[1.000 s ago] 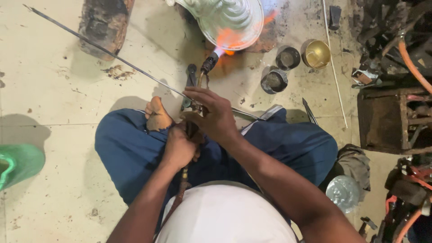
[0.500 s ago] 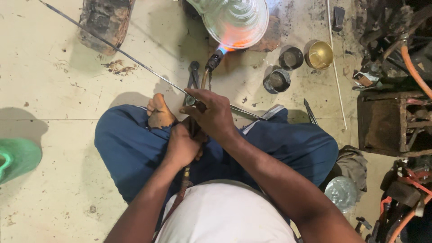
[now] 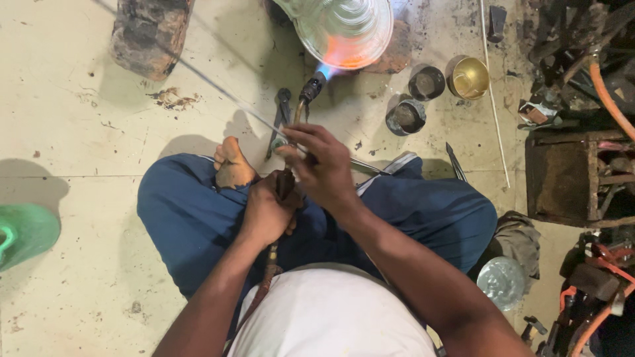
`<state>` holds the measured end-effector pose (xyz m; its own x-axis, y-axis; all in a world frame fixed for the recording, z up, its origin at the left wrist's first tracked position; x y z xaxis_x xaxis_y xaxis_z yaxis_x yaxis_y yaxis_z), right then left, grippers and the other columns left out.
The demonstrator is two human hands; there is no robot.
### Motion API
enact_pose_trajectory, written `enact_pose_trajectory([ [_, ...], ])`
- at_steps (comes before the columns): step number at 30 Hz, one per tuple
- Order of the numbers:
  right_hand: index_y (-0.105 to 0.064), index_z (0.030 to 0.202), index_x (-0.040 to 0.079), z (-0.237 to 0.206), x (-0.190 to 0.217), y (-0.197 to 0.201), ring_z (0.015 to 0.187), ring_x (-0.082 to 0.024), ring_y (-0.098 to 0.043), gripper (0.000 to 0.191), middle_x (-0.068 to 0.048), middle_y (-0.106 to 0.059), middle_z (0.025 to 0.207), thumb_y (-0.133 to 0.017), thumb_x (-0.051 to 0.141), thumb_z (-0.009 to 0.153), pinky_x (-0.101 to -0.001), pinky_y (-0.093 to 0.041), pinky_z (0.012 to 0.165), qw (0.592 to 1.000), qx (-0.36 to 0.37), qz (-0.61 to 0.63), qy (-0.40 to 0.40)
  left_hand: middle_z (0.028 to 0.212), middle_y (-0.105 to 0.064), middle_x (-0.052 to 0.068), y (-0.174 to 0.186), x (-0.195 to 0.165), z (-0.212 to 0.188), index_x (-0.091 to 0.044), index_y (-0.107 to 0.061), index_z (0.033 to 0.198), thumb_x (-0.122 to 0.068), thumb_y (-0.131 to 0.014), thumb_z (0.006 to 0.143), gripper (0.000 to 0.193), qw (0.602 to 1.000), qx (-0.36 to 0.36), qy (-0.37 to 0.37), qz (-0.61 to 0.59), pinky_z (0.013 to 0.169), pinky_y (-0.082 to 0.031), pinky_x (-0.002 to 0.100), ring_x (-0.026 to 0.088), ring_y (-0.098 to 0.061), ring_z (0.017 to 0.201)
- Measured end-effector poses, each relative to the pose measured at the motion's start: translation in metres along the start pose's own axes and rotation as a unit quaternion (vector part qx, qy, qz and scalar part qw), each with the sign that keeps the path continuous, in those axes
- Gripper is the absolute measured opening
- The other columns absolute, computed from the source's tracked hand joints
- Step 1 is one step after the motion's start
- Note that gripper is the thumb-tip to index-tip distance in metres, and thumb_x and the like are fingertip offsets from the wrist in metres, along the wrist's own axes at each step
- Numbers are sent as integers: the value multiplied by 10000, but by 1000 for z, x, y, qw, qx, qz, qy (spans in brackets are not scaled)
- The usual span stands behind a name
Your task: The person sits on the floor and uses a blowtorch to heat a white statue placed on a plate. They hold the torch in one hand and use a metal rod in the other to stir a substance in a small container while directing the flame at the statue.
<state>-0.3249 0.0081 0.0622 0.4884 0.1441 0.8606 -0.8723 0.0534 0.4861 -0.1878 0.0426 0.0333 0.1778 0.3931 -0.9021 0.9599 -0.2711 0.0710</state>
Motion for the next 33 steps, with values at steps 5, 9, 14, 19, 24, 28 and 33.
enact_pose_trajectory([
  [5, -723, 1236, 43, -26, -32, 82, 876, -106, -728, 324, -43, -740, 957, -620, -94, 961, -263, -600, 778, 999, -44, -20, 19, 631, -659, 55, -1, -1, 1, -18, -596, 873, -110, -646, 939, 124, 999, -6, 32, -5, 344, -473, 313, 136, -602, 392],
  [9, -750, 1204, -5, -38, -57, 175, 864, -102, -660, 195, -38, -715, 958, -695, -69, 1029, -250, -533, 793, 985, -119, -117, 35, 632, -656, 43, -2, -3, 2, -27, -599, 878, -119, -641, 933, 115, 999, -4, 50, -14, 330, -459, 312, 129, -589, 380],
  [14, -809, 1154, 78, -39, -68, 252, 819, -187, -717, 140, -78, -758, 980, -810, 22, 1025, -297, -573, 767, 909, -125, -389, 84, 611, -648, 48, -2, -3, 2, -14, -603, 851, -122, -645, 940, 146, 999, 1, 50, -16, 330, -454, 310, 131, -581, 373],
  [19, -810, 1146, 135, -33, -72, 260, 887, -182, -726, 120, -56, -760, 1011, -799, 58, 1055, -290, -573, 823, 882, -86, -454, 93, 598, -646, 51, -3, -2, 1, -19, -597, 841, -128, -651, 939, 156, 999, -1, 47, -10, 338, -467, 304, 127, -583, 377],
  [24, -820, 1110, 179, -16, -72, 251, 869, -176, -699, 89, 3, -758, 940, -774, 131, 1053, -323, -556, 780, 834, -25, -547, 63, 591, -640, 44, -3, -4, 1, -23, -595, 844, -130, -650, 937, 151, 999, -1, 51, -4, 340, -469, 303, 127, -584, 380],
  [28, -816, 1082, 173, -9, -69, 246, 844, -189, -694, 68, -4, -745, 945, -785, 123, 1048, -340, -546, 786, 838, -20, -532, 117, 583, -622, 42, -2, -8, 0, -22, -596, 837, -128, -647, 940, 156, 998, -1, 58, -10, 341, -467, 301, 124, -573, 382],
  [33, -810, 1077, 169, -7, -71, 246, 853, -170, -699, 73, 3, -748, 942, -779, 114, 1039, -329, -549, 794, 838, -17, -530, 131, 580, -623, 54, -2, -10, 0, -13, -603, 830, -126, -650, 943, 167, 998, -6, 67, 5, 343, -467, 305, 126, -577, 382],
])
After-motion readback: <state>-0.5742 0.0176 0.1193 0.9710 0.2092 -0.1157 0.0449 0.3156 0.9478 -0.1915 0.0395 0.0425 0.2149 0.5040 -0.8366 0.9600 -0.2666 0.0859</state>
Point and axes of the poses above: each hand's wrist, its own z-axis towards the middle knuckle, its own y-axis out of the back of the hand, x = y × z, the point moved 1 cm from there along z, towards the middle knuckle
